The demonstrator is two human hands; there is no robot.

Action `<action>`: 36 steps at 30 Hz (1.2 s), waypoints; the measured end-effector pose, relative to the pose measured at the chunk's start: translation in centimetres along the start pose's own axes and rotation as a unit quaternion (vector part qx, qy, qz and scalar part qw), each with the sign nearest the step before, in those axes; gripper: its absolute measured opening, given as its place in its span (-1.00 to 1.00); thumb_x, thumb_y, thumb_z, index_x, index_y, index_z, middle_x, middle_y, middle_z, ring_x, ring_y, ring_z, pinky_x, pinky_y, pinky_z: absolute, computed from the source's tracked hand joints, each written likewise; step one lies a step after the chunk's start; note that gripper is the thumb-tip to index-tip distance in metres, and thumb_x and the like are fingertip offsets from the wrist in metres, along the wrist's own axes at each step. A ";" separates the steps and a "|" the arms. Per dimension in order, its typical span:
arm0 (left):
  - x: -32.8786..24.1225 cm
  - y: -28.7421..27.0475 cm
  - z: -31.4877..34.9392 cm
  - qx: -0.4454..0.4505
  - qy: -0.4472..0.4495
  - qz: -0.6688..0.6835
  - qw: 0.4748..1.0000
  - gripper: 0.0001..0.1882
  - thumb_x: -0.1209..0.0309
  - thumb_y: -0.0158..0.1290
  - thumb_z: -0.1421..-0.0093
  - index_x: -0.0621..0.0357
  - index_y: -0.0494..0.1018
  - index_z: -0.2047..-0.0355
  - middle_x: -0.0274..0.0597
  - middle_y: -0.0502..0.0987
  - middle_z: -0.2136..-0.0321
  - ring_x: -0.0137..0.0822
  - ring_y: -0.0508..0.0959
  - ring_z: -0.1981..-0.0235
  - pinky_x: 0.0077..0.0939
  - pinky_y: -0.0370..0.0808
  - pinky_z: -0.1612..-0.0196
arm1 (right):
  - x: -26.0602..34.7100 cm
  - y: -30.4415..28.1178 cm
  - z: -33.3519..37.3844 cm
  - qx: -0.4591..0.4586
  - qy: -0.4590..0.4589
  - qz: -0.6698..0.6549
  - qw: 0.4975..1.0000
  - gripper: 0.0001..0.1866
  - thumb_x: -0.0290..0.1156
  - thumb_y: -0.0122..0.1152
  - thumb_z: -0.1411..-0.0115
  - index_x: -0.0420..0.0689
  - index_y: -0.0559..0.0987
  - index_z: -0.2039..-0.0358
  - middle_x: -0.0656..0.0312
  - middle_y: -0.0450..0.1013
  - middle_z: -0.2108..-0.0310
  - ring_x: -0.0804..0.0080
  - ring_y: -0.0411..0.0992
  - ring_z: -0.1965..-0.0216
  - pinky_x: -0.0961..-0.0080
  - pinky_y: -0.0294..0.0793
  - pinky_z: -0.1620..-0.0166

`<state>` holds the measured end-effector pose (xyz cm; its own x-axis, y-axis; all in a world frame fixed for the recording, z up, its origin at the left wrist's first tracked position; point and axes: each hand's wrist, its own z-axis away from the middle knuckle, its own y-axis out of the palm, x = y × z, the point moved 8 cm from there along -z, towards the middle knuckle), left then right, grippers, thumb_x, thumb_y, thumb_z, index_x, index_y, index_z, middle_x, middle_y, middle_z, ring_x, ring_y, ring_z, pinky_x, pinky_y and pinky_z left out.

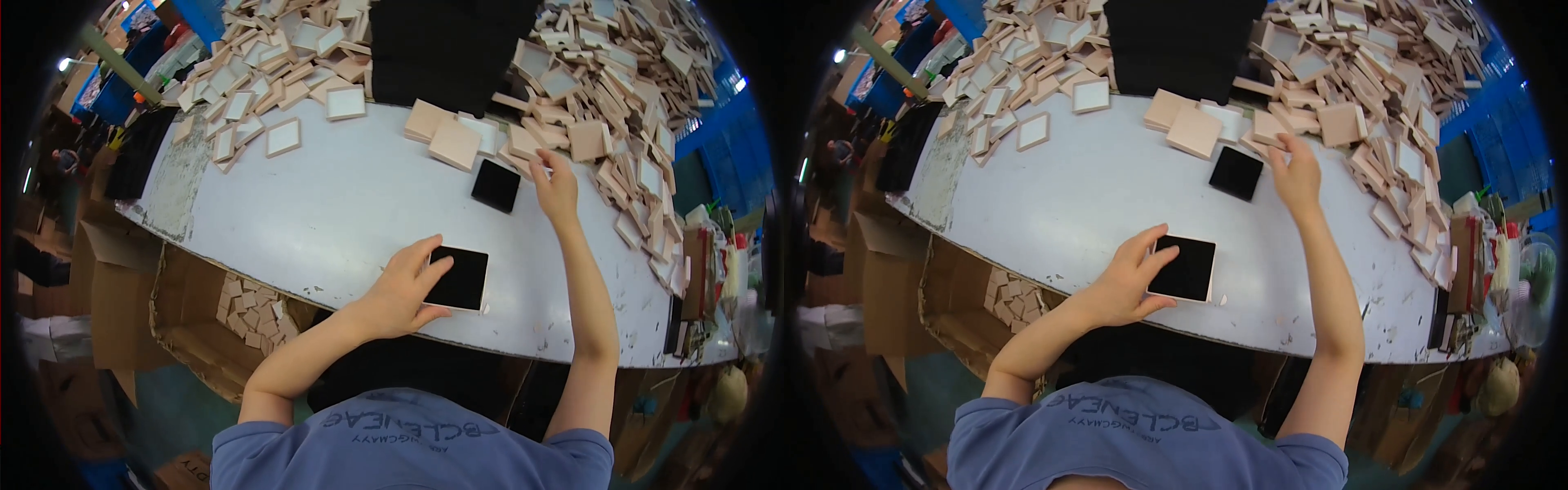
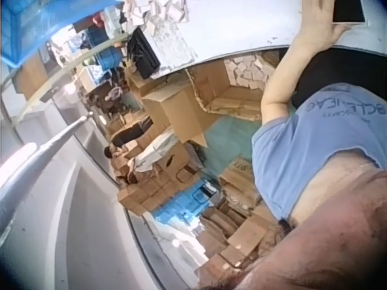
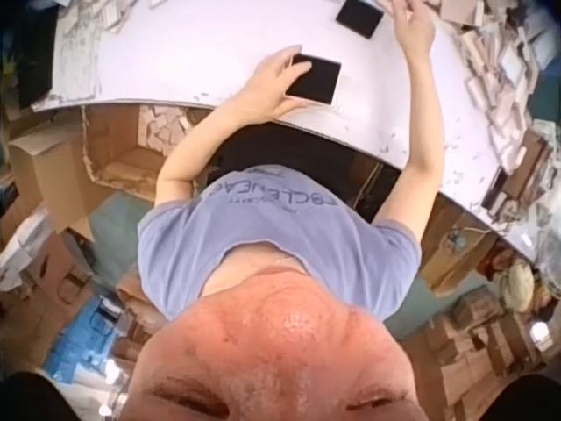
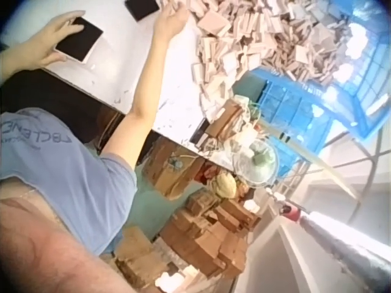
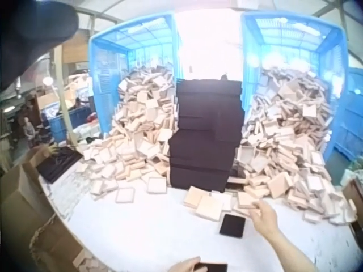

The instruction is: Packaging small square boxes by assembling lids and inserts.

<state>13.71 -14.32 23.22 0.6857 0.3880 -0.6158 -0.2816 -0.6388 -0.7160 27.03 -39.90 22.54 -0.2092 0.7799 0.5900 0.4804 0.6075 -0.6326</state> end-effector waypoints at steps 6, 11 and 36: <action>-0.3 -1.4 -0.1 -0.004 0.011 -0.048 0.999 -0.40 0.26 0.25 0.17 -0.03 0.37 0.05 0.29 0.22 0.03 0.18 0.26 0.01 -0.04 0.20 -0.05 | -0.3 6.5 -5.1 0.085 0.011 0.222 0.971 -0.26 0.08 0.16 0.09 -0.20 0.40 0.00 -0.09 0.37 0.06 0.00 0.34 0.03 0.22 0.31 -0.01; -1.5 0.1 -0.4 -0.014 0.082 -0.102 0.991 -0.43 0.08 0.16 0.11 -0.13 0.39 0.04 0.12 0.31 0.17 0.02 0.28 0.11 -0.16 0.16 0.02 | -4.4 6.6 -4.6 0.088 -0.029 0.195 0.976 -0.17 -0.16 0.18 0.21 -0.30 0.23 -0.09 -0.14 0.26 -0.03 -0.02 0.24 -0.05 0.26 0.22 -0.11; 1.5 1.6 0.5 -0.110 0.039 0.179 0.977 0.19 0.35 0.28 0.22 0.38 -0.36 -0.20 0.31 -0.15 -0.19 0.20 0.07 -0.15 -0.19 0.07 -0.16 | 12.7 1.7 11.5 0.379 -0.157 -0.290 0.865 -0.26 -0.16 0.32 0.06 -0.20 0.24 -0.07 -0.03 -0.03 -0.18 0.09 0.03 -0.17 0.18 0.07 -0.17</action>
<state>13.95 -14.42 21.01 0.6208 0.0668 -0.7811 -0.3682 -0.8548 -0.3658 15.42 -27.25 23.15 -0.5058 0.2409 0.8283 -0.4546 0.7417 -0.4933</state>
